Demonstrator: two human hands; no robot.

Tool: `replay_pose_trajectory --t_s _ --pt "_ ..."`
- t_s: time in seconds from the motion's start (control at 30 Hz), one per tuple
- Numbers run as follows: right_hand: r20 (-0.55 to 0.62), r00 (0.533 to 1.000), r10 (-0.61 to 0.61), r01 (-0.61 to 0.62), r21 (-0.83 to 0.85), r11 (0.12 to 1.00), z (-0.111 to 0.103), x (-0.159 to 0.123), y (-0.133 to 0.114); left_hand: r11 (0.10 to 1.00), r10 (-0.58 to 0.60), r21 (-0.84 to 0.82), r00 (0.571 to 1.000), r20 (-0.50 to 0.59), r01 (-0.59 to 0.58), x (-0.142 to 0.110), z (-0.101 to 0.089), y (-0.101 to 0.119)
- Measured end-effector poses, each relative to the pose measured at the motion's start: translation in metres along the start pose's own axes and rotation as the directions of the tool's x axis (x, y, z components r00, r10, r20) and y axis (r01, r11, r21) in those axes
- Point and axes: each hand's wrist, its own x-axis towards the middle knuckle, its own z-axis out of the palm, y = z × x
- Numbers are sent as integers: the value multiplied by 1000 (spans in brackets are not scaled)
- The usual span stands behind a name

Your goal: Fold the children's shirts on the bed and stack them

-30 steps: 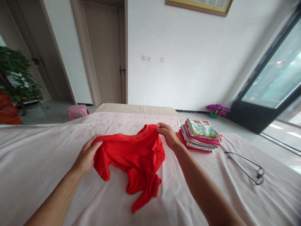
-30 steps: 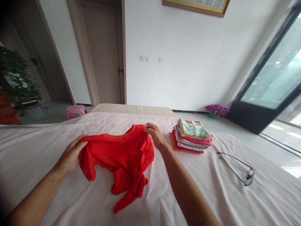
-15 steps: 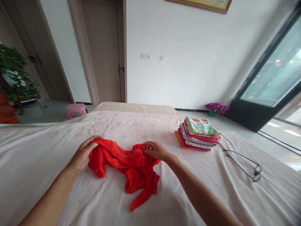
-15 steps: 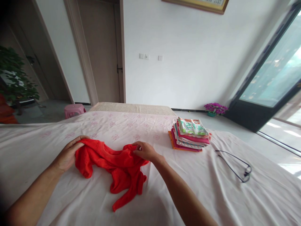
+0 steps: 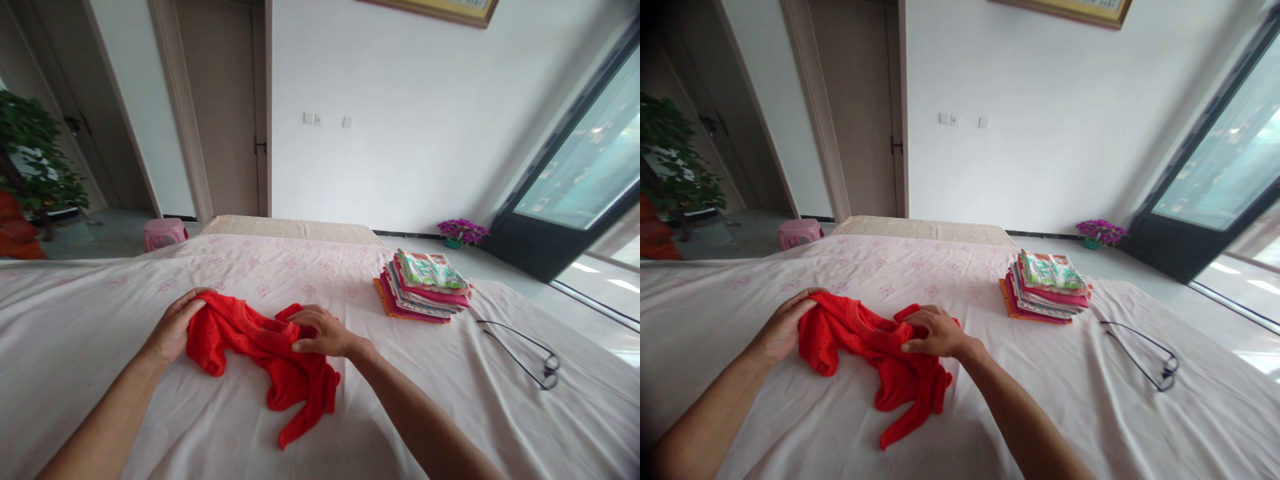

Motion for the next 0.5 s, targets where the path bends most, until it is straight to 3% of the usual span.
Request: replay_pose_trajectory --t_s 0.07,0.17,0.27,0.33,0.4,0.5 --pt "-28 998 -57 55 -90 994 8 -1 5 1000 -3 -13 1000 2 3 0 -1 -1" --pt "-172 985 -12 2 -59 998 9 3 12 999 -30 -29 999 23 30 2 -8 -4" --pt "-424 899 107 -20 204 979 -10 10 14 998 -54 -11 997 49 54 3 -15 -6" --pt "-500 841 206 10 395 919 -26 14 12 998 -63 5 996 67 63 3 -17 -6" --pt "-406 870 281 -53 490 870 -39 16 10 998 -67 10 995 77 66 3 -16 -4" --pt "-71 951 300 -255 369 894 -39 14 10 999 -51 -10 997 65 52 2 -13 -2"
